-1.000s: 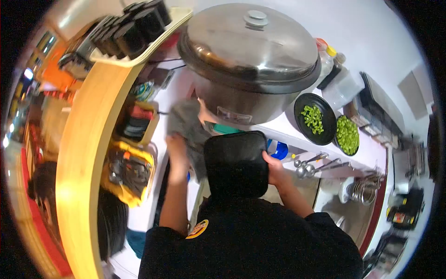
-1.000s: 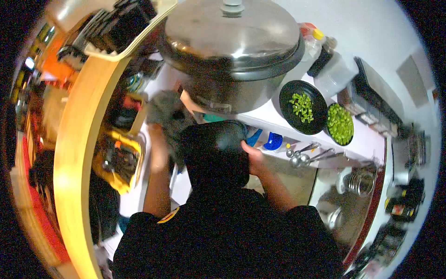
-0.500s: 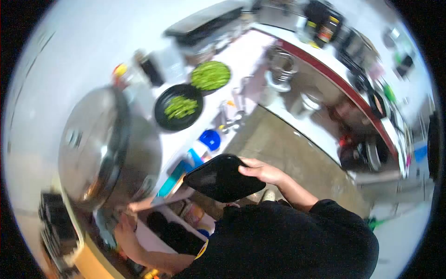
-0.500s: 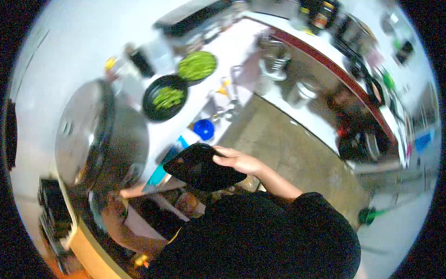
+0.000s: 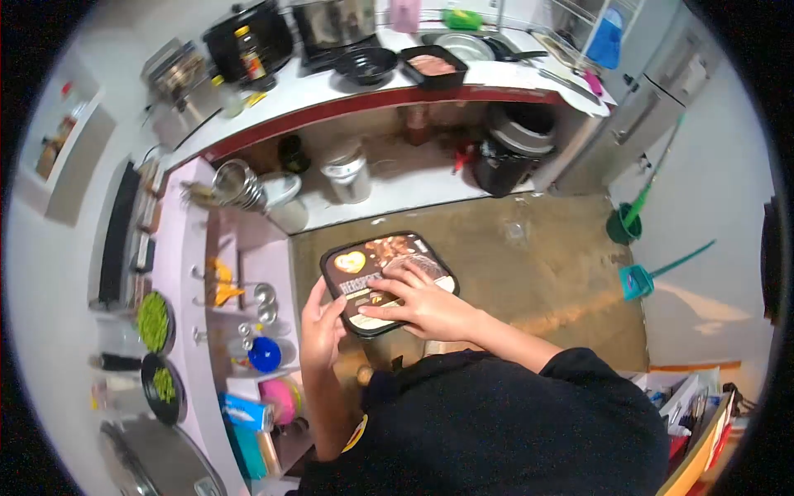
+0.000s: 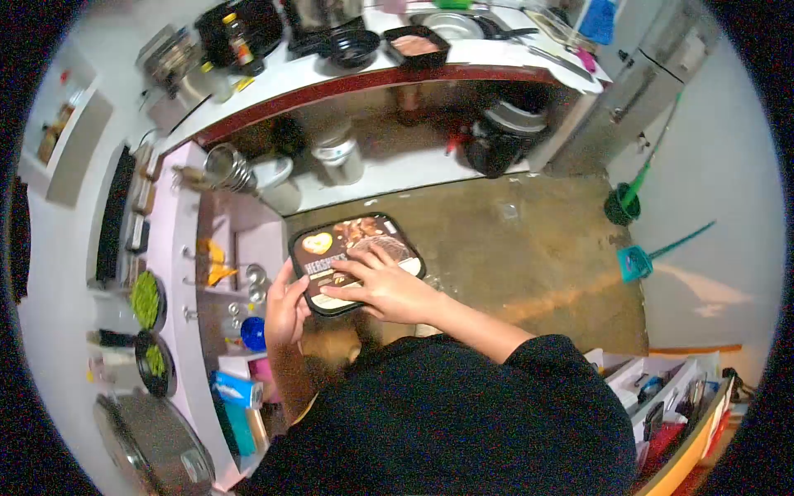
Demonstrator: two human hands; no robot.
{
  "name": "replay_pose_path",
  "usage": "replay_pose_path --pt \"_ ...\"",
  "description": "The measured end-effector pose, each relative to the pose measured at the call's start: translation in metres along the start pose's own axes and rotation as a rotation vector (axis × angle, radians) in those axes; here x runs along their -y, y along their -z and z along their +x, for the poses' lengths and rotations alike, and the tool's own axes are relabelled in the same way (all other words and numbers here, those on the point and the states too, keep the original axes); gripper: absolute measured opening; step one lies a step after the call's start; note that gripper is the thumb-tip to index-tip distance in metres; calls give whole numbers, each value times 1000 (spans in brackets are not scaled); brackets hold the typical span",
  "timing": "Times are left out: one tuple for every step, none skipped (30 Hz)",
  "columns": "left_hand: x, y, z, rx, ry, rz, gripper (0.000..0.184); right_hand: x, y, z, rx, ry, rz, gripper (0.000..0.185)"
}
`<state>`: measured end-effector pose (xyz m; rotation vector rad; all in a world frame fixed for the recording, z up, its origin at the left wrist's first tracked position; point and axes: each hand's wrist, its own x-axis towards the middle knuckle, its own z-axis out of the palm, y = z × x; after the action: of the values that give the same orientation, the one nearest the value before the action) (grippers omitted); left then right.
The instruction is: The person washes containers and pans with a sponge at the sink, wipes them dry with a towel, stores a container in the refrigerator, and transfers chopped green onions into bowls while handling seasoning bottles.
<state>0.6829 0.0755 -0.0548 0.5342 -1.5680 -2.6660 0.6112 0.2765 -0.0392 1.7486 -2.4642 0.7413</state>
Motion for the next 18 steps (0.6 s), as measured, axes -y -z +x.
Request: replay_pose_path --pt "-3 -18 18 88 45 37 57 -13 21 -10 -3 -44 31 62" --pt "-3 -35 38 101 11 127 56 -28 35 -19 -73 -82 21 60" --pt "-13 -49 58 133 -6 335 56 -48 48 -27 -142 -165 -6 59" --pt "-23 -63 80 162 -22 546 55 -71 60 -35 -211 -248 -29 59" --pt "-25 -72 104 221 -77 548 55 -88 72 -39 -343 -332 -110 59" --pt "-28 -83 130 280 -132 552 56 -107 83 -43 -477 -415 -190 59" --pt "-39 -103 153 357 -197 592 53 -133 86 -49 -604 -523 -177 58" --pt "-50 -122 176 385 -238 692 51 -159 86 -54 -731 -630 -168 58" --pt "-52 -131 214 444 -371 773 50 -180 88 -53 -785 -727 8 57" --pt "-56 -146 245 416 -343 778 45 -201 90 -51 -836 -817 184 56" --pt "-64 -154 271 493 -394 761 45 -219 81 -47 -866 -863 552 55" --pt "-68 -169 306 519 -476 794 43 -242 84 -39 -841 -893 726 50" --pt "-70 -180 349 470 -532 886 41 -262 86 -27 -879 -882 869 48" --pt "-73 -191 394 417 -588 978 40 -284 89 -13 -915 -867 1013 45" --pt "-79 -206 434 376 -581 1048 39 -310 88 0 -963 -832 986 44" --pt "-84 -218 464 335 -569 1119 39 -336 85 14 -1011 -802 961 42" --pt "-94 -237 474 232 -622 1218 37 -358 89 33 -1117 -804 919 44" --pt "-91 -246 514 193 -655 1234 35 -378 96 48 -1161 -856 927 43"
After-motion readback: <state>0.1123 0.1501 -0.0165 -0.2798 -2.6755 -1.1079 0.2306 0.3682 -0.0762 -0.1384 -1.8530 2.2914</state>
